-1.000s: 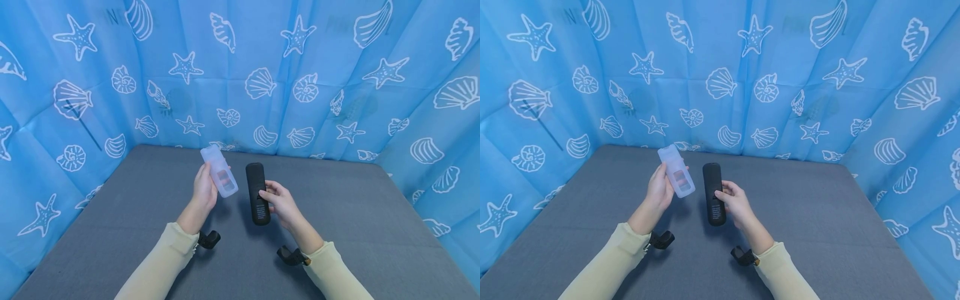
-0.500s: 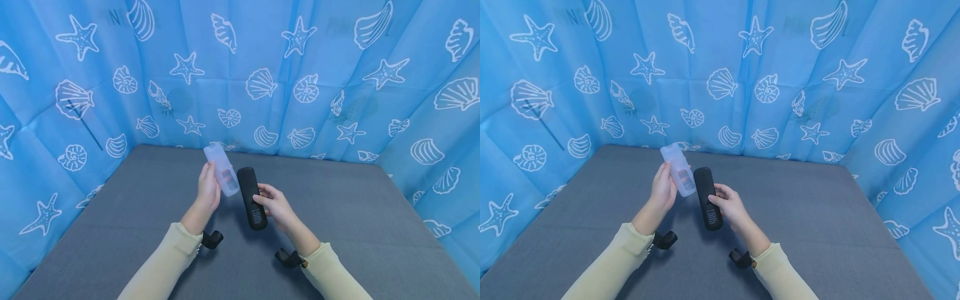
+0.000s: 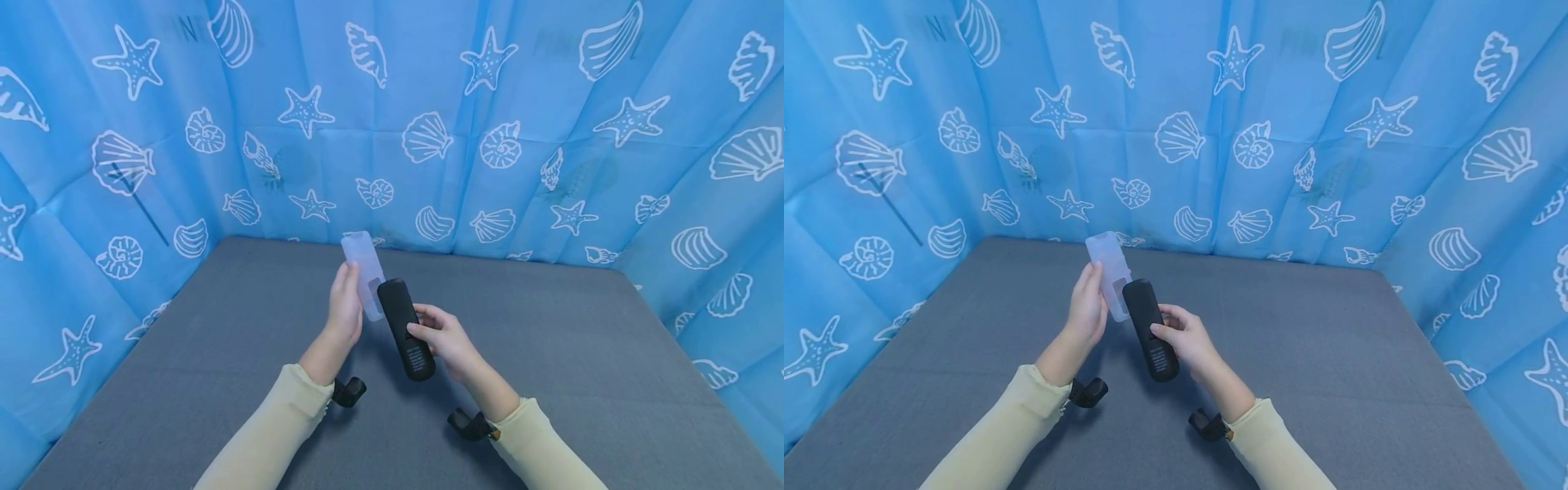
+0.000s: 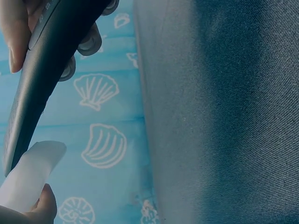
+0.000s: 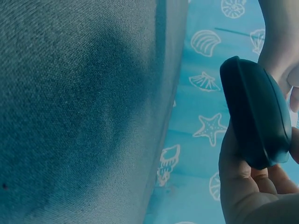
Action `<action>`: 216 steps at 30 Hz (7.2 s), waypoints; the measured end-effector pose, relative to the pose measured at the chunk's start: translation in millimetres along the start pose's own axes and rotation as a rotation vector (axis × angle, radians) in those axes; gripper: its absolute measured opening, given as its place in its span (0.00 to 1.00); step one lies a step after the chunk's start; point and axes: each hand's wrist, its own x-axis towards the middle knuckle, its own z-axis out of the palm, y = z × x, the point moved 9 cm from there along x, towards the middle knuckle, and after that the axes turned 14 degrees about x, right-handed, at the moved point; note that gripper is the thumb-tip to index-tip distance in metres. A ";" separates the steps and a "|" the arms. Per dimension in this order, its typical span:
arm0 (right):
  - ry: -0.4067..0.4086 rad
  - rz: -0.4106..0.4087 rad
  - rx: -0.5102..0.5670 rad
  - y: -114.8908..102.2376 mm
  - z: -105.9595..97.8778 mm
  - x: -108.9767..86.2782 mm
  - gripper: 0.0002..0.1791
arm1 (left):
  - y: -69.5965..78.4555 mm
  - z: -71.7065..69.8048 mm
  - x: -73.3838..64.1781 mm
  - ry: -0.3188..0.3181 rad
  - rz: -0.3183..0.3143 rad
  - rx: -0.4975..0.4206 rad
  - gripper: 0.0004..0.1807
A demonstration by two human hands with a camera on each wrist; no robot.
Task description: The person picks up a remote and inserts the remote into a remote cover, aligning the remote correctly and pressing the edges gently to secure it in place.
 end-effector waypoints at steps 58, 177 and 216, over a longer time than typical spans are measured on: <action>0.016 -0.081 0.003 -0.6 1.2 5.0 0.26 | -57.3 31.0 -22.7 -0.242 -0.253 0.266 0.27; 0.024 -0.070 0.699 -3.7 -8.3 0.7 0.13 | -25.4 38.7 -29.3 -0.093 -0.123 -0.354 0.19; 0.019 0.049 0.422 -34.7 -50.3 47.7 0.15 | -54.7 64.9 -56.0 -0.740 -0.340 0.020 0.31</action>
